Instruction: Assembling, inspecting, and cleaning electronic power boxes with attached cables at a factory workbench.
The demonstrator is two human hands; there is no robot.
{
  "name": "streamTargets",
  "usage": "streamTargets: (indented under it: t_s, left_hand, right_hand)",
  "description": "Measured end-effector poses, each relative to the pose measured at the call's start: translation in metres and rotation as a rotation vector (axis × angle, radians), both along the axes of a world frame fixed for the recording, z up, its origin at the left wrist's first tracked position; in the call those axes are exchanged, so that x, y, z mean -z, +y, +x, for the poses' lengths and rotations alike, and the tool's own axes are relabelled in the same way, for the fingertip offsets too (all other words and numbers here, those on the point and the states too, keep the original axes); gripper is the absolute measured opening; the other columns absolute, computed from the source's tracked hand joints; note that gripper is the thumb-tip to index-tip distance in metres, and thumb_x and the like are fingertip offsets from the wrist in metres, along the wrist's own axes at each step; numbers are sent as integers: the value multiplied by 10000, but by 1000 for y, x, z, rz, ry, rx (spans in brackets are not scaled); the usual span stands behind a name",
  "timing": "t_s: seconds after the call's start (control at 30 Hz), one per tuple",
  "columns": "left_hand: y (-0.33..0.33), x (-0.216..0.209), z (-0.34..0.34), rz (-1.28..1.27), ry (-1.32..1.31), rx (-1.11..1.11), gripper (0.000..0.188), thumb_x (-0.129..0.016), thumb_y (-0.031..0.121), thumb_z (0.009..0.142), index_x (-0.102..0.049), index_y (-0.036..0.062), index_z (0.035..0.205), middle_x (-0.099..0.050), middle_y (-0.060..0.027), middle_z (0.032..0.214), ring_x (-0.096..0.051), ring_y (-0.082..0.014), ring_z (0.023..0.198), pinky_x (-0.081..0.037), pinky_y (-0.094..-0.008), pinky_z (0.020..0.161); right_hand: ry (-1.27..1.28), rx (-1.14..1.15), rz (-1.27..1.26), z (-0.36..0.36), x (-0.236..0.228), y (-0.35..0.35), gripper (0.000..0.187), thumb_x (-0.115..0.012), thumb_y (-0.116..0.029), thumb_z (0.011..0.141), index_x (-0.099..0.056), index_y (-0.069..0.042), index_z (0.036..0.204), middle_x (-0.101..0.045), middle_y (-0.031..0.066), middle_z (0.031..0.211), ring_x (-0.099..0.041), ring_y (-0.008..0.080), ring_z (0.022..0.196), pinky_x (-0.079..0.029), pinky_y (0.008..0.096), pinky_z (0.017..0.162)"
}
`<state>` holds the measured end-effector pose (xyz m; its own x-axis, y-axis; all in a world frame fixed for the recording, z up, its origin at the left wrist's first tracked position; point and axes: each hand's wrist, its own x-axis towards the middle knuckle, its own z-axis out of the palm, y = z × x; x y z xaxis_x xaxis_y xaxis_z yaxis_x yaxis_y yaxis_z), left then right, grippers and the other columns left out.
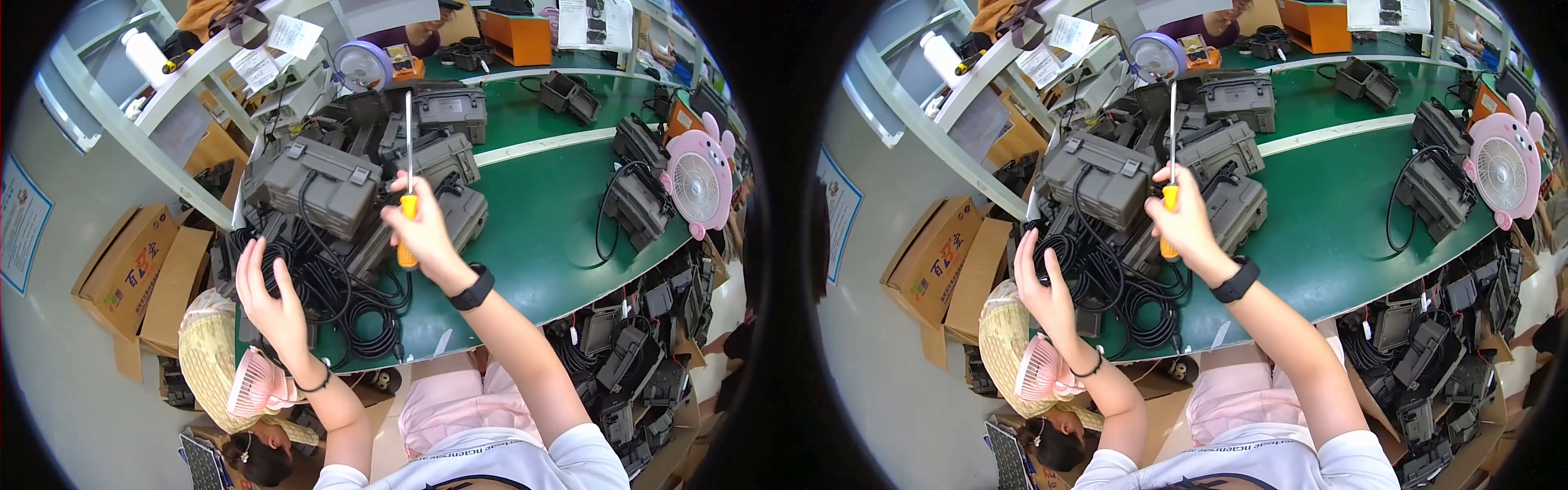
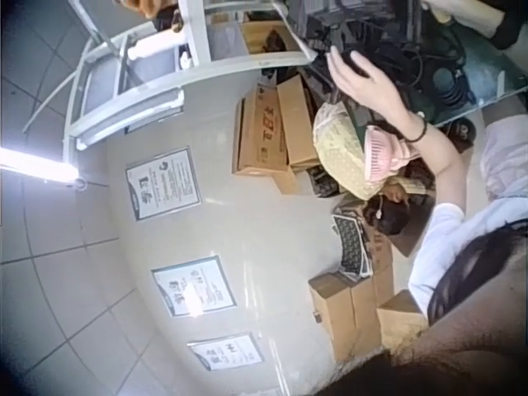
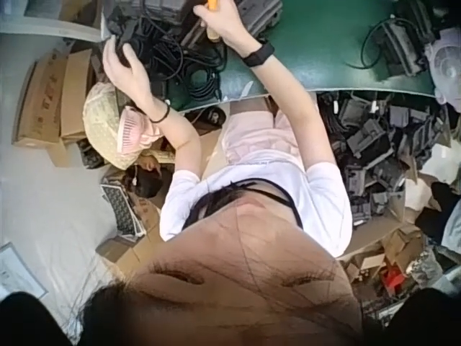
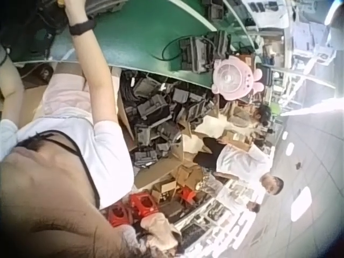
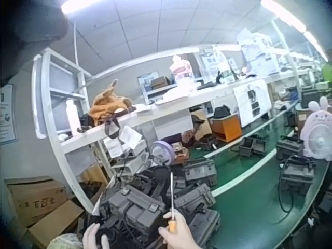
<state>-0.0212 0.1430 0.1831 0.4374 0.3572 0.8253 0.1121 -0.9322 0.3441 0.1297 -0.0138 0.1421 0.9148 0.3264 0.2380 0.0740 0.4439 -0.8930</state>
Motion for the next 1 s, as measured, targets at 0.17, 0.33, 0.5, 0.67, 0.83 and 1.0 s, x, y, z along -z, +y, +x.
streamTargets:
  t_s: [0.17,0.33,0.5,0.67,0.83,1.0]
  left_hand:
    - [-72,41,-6,103,-170,360,190,-607,-39,864,-683,-19,1037,-702,-150,1074,-662,-309,1038,-502,-402,945]
    - [-139,130,-9,92,263,718,292,-692,46,786,-709,124,1066,-686,-98,1128,-649,-321,1059,-529,-425,871]
    - [-165,172,5,231,629,497,365,-663,225,834,-699,220,1198,-640,-70,1288,-612,-280,1173,-529,-414,922]
    - [-173,187,5,327,655,378,418,-563,413,837,-714,261,1196,-641,-20,1317,-627,-250,1155,-536,-369,933]
    - [-174,190,8,336,731,344,436,-553,444,847,-704,300,1229,-634,27,1344,-637,-205,1148,-537,-333,925]
    - [-172,192,13,330,685,359,442,-549,433,843,-701,272,1225,-639,17,1333,-638,-216,1147,-538,-351,907]
  right_hand:
    - [-20,202,52,79,10,-66,215,-645,-51,923,-554,-109,1109,-604,38,1170,-538,77,629,-471,226,476]
    - [-55,461,-230,159,51,-116,214,-689,-139,912,-633,-105,1116,-581,-3,840,-510,73,538,-458,245,475]
    - [-119,540,-452,233,81,-137,367,-732,-215,898,-616,-80,1218,-662,50,1131,-587,72,716,-491,227,530]
    - [-79,572,-478,297,87,-122,706,-819,-432,805,-547,-29,1316,-668,116,1211,-621,114,649,-524,268,546]
    - [47,425,-426,335,86,-106,810,-847,-483,750,-553,30,1303,-708,146,1082,-632,114,638,-527,265,546]
    - [-84,666,-606,307,83,-118,652,-871,-421,720,-630,21,1135,-714,105,898,-673,158,766,-541,299,718]
